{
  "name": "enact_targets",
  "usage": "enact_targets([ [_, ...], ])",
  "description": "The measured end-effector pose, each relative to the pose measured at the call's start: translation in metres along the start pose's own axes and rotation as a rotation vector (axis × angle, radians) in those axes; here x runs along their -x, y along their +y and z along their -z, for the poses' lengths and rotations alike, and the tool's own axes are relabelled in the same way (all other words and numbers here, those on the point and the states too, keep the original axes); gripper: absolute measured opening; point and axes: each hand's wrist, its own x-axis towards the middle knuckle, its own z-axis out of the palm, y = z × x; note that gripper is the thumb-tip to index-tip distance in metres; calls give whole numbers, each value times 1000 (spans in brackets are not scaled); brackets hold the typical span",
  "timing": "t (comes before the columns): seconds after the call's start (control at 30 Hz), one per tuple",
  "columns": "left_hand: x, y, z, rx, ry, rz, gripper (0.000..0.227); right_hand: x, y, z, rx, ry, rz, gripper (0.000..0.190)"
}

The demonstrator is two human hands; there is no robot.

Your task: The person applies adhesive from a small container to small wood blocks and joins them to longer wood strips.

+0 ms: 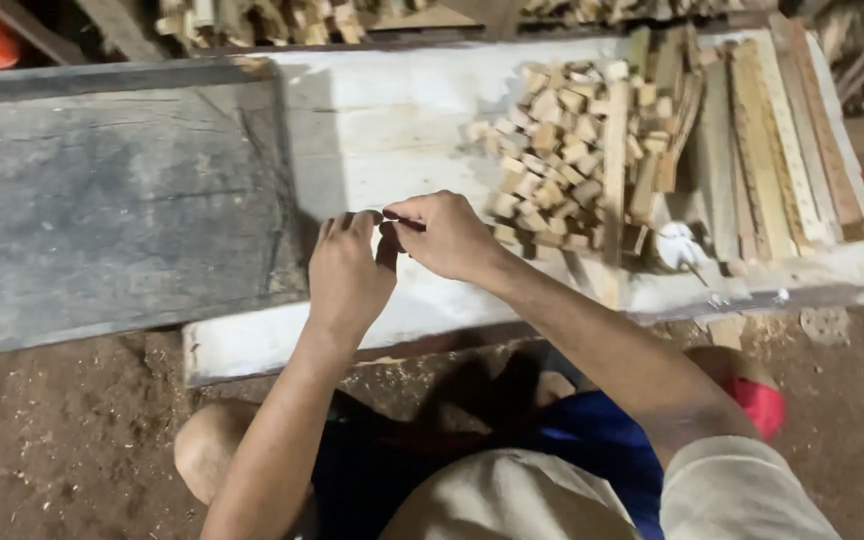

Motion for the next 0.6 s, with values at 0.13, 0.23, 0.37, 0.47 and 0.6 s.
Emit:
enact_targets([
  [0.13, 0, 54, -29, 29, -148, 32, 17, 39, 33, 29, 123, 99, -24, 22],
  [0.23, 1, 80, -49, 38, -185, -16, 17, 56, 76, 42, 178, 172, -110, 15],
  [0.37, 4, 115, -70, 78, -249, -94, 18, 94, 88, 70, 132, 232, -99, 12],
  [0.47, 5, 129, -95, 110, -292, -140, 20, 111, 96, 87, 161, 285, -119, 11],
  [0.6, 6, 147, -103, 271, -397, -106, 31, 124, 110, 102, 173, 396, -62, 16],
])
